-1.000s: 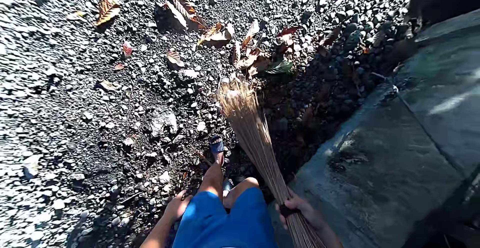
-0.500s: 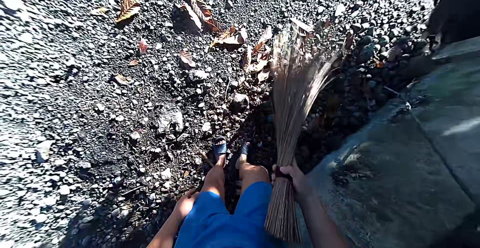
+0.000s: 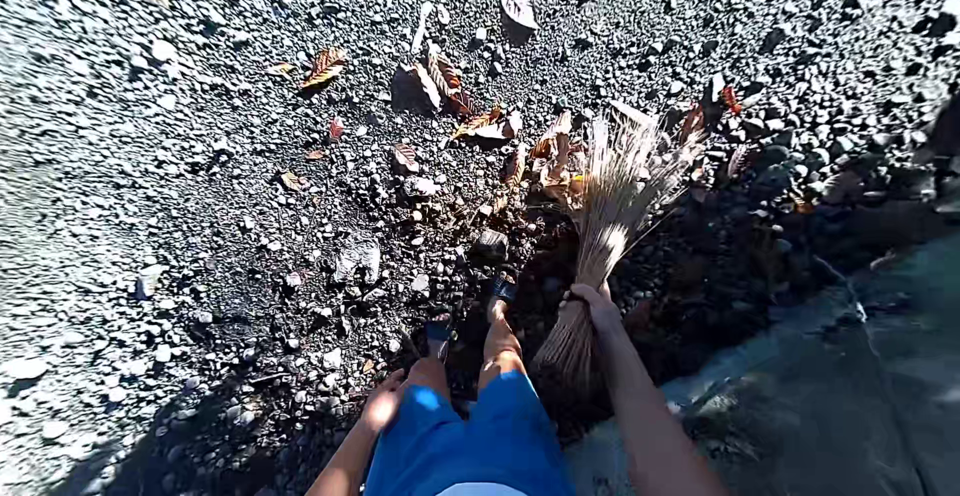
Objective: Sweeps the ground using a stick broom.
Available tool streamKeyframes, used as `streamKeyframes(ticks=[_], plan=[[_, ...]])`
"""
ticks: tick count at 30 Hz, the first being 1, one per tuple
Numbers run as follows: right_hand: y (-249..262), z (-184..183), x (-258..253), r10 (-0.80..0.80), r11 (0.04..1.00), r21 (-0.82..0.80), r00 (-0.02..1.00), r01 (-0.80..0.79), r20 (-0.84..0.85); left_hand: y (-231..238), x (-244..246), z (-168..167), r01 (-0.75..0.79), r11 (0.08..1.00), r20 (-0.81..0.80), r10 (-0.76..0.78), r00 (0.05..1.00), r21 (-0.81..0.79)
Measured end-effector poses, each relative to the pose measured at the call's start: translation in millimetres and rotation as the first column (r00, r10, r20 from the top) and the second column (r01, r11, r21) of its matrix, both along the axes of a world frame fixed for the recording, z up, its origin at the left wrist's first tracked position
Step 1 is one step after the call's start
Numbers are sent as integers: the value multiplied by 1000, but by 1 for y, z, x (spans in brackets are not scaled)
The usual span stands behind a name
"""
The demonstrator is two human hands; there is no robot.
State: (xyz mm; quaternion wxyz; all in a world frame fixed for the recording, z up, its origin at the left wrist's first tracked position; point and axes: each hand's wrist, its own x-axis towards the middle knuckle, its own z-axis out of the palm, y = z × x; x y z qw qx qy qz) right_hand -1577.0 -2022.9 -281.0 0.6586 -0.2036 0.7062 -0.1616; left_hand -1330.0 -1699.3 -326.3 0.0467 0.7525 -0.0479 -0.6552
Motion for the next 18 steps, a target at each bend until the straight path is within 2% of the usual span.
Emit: streamKeyframes(ticks=[2, 5, 7, 9, 11, 12, 14, 15, 18], plan=[[4, 17, 10, -8, 1000, 0, 995, 8, 100, -17, -20, 2, 38, 998, -13, -37, 999, 52], [14, 44, 31, -47, 978, 206, 942, -25, 333, -46, -38, 7, 130, 990, -13, -129, 992, 62], [12, 43, 51, -14, 921, 342, 860, -188, 510, -72, -38, 9, 175, 984, 37, -176, 984, 29], [3, 32, 80, 42, 836, 400, 770, -376, 637, -98, -36, 18, 168, 985, 108, -164, 980, -29], [-19, 23, 108, 83, 765, 459, 776, -452, 625, -118, -33, 31, 194, 978, 169, -178, 969, -81], [-34, 16, 115, 79, 758, 472, 781, -451, 619, -125, -32, 38, 201, 974, 194, -178, 965, -106], [-69, -5, 111, 44, 809, 455, 811, -372, 584, -131, -31, 50, 200, 967, 233, -160, 959, -158], [-86, -16, 107, 44, 861, 416, 857, -293, 513, -129, -32, 53, 177, 964, 246, -126, 961, -199], [-111, -27, 111, 46, 972, 211, 966, -102, 255, -134, -34, 57, 166, 983, 157, -152, 976, -75]])
